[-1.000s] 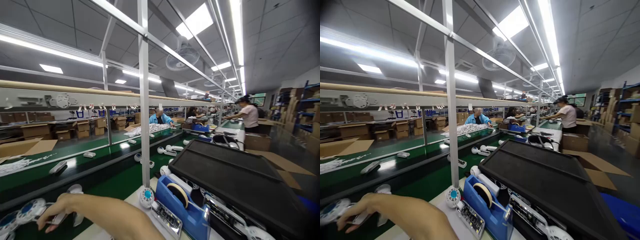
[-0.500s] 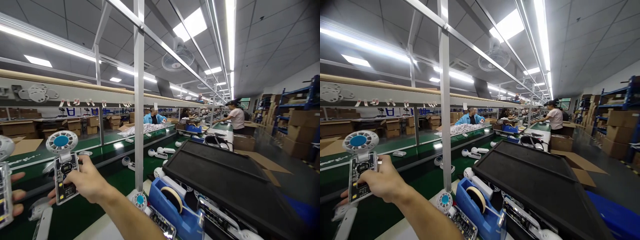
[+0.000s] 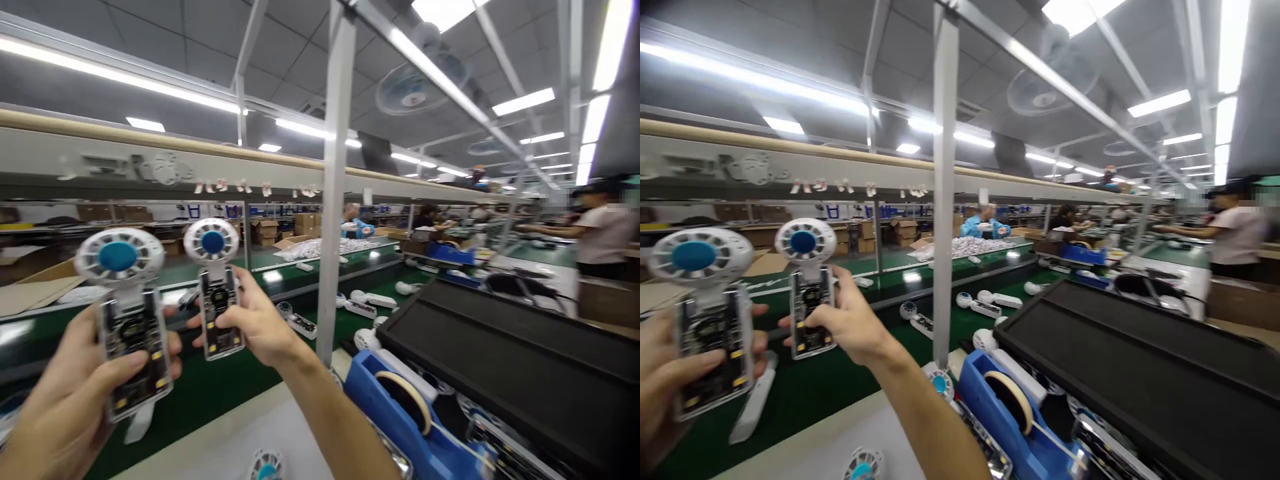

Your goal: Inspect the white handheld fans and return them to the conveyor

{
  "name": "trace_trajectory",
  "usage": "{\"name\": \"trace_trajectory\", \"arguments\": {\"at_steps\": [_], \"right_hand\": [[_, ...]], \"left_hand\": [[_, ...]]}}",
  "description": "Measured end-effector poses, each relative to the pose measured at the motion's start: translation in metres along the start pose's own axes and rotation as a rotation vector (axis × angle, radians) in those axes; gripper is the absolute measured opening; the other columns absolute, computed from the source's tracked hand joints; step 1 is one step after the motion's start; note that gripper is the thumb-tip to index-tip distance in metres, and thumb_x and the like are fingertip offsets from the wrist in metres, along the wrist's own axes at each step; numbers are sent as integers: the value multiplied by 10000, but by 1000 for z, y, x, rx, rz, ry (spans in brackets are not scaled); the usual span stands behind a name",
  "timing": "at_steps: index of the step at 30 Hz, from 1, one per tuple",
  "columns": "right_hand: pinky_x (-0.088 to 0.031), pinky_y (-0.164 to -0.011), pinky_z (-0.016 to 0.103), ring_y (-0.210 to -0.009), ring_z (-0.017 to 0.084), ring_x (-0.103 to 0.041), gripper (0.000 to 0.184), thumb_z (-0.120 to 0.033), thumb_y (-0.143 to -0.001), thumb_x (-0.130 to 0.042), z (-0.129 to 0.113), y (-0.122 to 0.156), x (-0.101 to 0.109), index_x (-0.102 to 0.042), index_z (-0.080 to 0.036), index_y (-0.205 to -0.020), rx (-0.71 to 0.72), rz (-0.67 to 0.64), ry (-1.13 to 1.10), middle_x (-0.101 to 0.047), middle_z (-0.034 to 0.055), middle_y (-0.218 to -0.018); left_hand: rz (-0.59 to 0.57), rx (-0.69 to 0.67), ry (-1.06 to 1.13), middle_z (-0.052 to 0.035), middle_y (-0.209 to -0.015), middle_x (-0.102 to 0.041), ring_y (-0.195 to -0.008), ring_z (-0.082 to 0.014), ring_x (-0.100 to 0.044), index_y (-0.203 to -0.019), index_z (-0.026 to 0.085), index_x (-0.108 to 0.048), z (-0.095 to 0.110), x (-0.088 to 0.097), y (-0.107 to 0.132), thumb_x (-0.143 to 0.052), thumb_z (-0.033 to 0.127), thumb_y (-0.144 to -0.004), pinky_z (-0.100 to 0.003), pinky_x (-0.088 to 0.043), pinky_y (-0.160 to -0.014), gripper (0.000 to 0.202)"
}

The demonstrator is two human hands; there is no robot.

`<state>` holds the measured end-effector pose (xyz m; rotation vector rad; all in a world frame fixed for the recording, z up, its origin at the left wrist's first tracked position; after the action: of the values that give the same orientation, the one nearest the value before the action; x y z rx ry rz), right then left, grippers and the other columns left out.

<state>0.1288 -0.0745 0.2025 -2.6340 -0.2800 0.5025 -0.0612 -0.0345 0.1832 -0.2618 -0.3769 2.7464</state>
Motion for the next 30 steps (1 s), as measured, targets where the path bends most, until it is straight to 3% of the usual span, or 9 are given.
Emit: {"name": "trace_trajectory", "arguments": {"at_steps": [5,10,14,20,25,30], "right_hand": [[-552,-561,252,-589,139,-679,733,-145,-662,-623,-2,3,-7,-322,-262,-1320,-43,76,60,-710,-29,-878],[-563,-602,281,-636,149,-684,659,-184,-721,-585,-2,5,-12,-350,-260,-1333,-32,86,178,-701,-17,-862],[-572,-582,291,-649,140,-675,633,-199,-707,-591,1,4,-14,-383,-266,-1301,-16,101,223,-690,12,-1000],[-600,-652,326,-740,168,-697,569,-216,-721,-608,5,2,-13,-424,-270,-1257,1,132,232,-685,26,-1041],[-597,-641,319,-711,162,-696,666,-197,-687,-646,3,1,-8,-414,-262,-1308,-32,180,211,-677,48,-1103],[-588,-625,300,-734,167,-699,746,-137,-637,-646,4,0,-7,-420,-265,-1336,-26,181,206,-679,38,-1066]], "left_hand": [[-86,-100,138,-51,-939,-730,-641,-223,-700,-1285,282,-446,13,-13,9,-746,289,-721,-339,-603,-565,638],[-196,-134,208,-78,-1123,-661,-672,-186,-689,-1345,283,-340,17,-8,6,-700,232,-761,-331,-587,-565,689],[-221,-134,251,-92,-1208,-627,-706,-177,-693,-1333,282,-332,17,-7,4,-694,212,-758,-310,-585,-569,683],[-210,-125,268,-67,-1115,-649,-697,-181,-691,-1388,284,-287,13,-7,1,-708,227,-770,-354,-599,-629,750],[-186,-115,279,-80,-1165,-632,-749,-182,-692,-1392,276,-285,15,-6,1,-728,157,-701,-319,-587,-616,830],[-187,-118,280,-35,-996,-672,-658,-171,-679,-1401,261,-245,14,-7,-1,-686,126,-678,-303,-565,-580,858]]}}
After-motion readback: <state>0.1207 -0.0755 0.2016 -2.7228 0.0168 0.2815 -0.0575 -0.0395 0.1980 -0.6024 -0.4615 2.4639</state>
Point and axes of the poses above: each hand's wrist, its own y-axis away from the middle knuckle, its own x-axis out of the back of the hand, z = x × y, the point moved 2 cm from there along -y, towards the middle knuckle
